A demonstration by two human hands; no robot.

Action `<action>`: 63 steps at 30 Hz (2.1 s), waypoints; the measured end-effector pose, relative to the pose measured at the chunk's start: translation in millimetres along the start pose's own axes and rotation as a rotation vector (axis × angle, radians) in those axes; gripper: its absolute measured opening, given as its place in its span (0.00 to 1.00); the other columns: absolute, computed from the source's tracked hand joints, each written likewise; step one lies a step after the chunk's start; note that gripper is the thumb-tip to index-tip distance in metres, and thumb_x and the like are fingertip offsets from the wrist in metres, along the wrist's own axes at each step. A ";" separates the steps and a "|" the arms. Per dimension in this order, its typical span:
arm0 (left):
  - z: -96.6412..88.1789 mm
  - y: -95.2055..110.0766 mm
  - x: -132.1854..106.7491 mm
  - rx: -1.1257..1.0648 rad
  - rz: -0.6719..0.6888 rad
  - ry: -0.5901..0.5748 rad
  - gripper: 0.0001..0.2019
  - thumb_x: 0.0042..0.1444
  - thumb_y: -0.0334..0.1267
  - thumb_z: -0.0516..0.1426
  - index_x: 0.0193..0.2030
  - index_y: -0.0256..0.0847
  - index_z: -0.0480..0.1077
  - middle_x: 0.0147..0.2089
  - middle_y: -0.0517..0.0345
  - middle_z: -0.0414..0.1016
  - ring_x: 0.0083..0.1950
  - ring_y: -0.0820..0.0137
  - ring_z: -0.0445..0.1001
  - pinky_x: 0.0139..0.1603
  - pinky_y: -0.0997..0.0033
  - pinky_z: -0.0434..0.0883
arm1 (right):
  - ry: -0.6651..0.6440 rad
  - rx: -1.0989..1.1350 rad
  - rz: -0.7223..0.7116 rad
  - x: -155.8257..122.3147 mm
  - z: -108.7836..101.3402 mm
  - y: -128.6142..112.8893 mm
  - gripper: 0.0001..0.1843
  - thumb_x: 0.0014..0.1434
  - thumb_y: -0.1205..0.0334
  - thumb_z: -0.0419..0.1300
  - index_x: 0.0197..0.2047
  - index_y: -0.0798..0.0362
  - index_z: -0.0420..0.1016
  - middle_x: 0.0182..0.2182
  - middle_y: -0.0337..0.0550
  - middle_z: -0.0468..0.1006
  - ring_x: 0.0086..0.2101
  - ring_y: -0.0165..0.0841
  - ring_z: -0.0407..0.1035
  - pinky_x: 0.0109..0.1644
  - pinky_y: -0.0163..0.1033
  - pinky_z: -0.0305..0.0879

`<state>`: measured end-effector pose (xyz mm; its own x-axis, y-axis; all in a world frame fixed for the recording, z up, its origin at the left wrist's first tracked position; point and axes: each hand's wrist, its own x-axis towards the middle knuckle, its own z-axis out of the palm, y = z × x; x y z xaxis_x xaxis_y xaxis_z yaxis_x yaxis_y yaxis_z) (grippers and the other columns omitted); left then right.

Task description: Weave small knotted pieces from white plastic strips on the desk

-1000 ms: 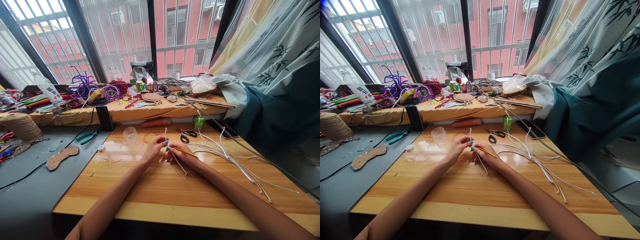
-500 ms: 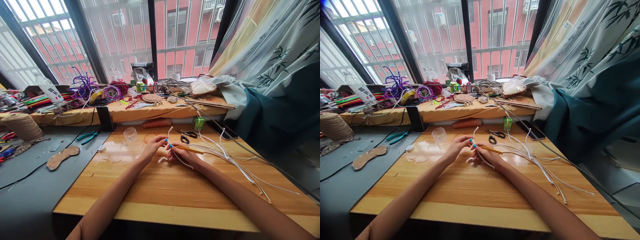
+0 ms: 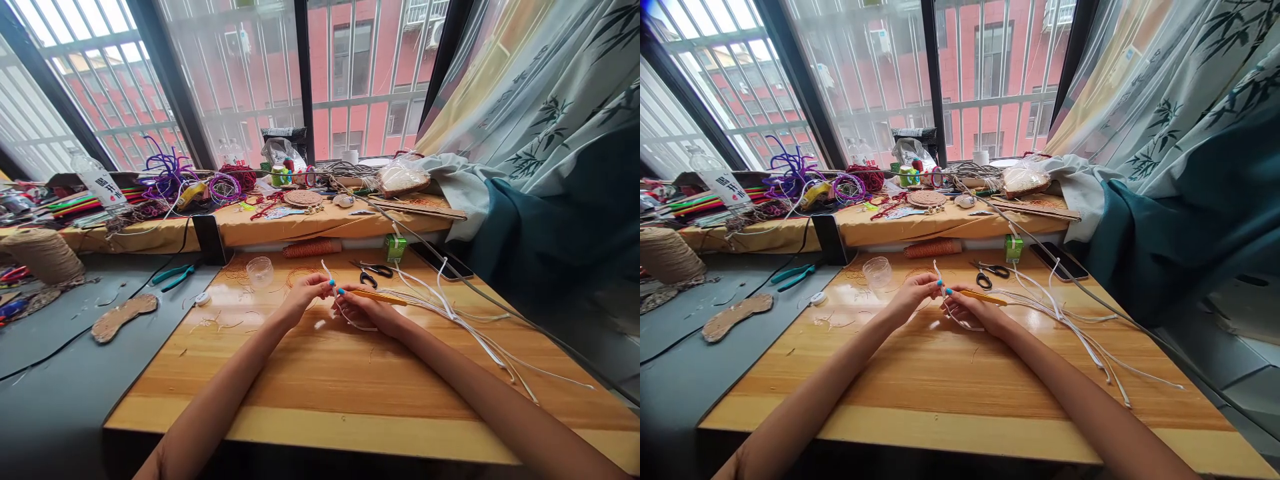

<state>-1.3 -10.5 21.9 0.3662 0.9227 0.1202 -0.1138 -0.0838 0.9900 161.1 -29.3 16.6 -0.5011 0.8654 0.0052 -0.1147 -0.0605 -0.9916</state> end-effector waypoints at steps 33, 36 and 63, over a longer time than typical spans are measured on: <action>8.6 -8.9 -13.3 1.458 0.741 -0.031 0.13 0.56 0.40 0.44 0.44 0.37 0.61 0.41 0.49 0.66 0.41 0.66 0.66 0.41 0.67 0.62 | 0.255 0.248 -0.073 7.1 -1.8 8.2 0.11 0.42 0.58 0.63 0.25 0.54 0.67 0.22 0.34 0.70 0.26 0.24 0.64 0.33 0.31 0.59; 10.4 -10.4 -13.4 1.436 0.758 0.021 0.13 0.56 0.41 0.45 0.43 0.37 0.60 0.40 0.51 0.66 0.39 0.67 0.66 0.40 0.67 0.63 | 0.258 0.238 -0.078 7.3 -1.8 8.1 0.11 0.42 0.57 0.63 0.26 0.54 0.68 0.22 0.35 0.71 0.26 0.25 0.64 0.34 0.32 0.59; 11.6 -4.8 -15.7 1.591 0.946 0.076 0.10 0.54 0.33 0.47 0.43 0.36 0.60 0.41 0.53 0.67 0.41 0.68 0.64 0.41 0.68 0.63 | 0.228 0.282 -0.080 8.1 -2.5 14.1 0.08 0.43 0.59 0.62 0.27 0.53 0.70 0.26 0.36 0.71 0.28 0.24 0.65 0.36 0.31 0.61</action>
<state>4.2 -29.0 16.1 0.6633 0.3726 0.6490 0.6551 -0.7083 -0.2629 157.5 -21.9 2.4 -0.2811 0.9595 0.0204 -0.3935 -0.0958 -0.9143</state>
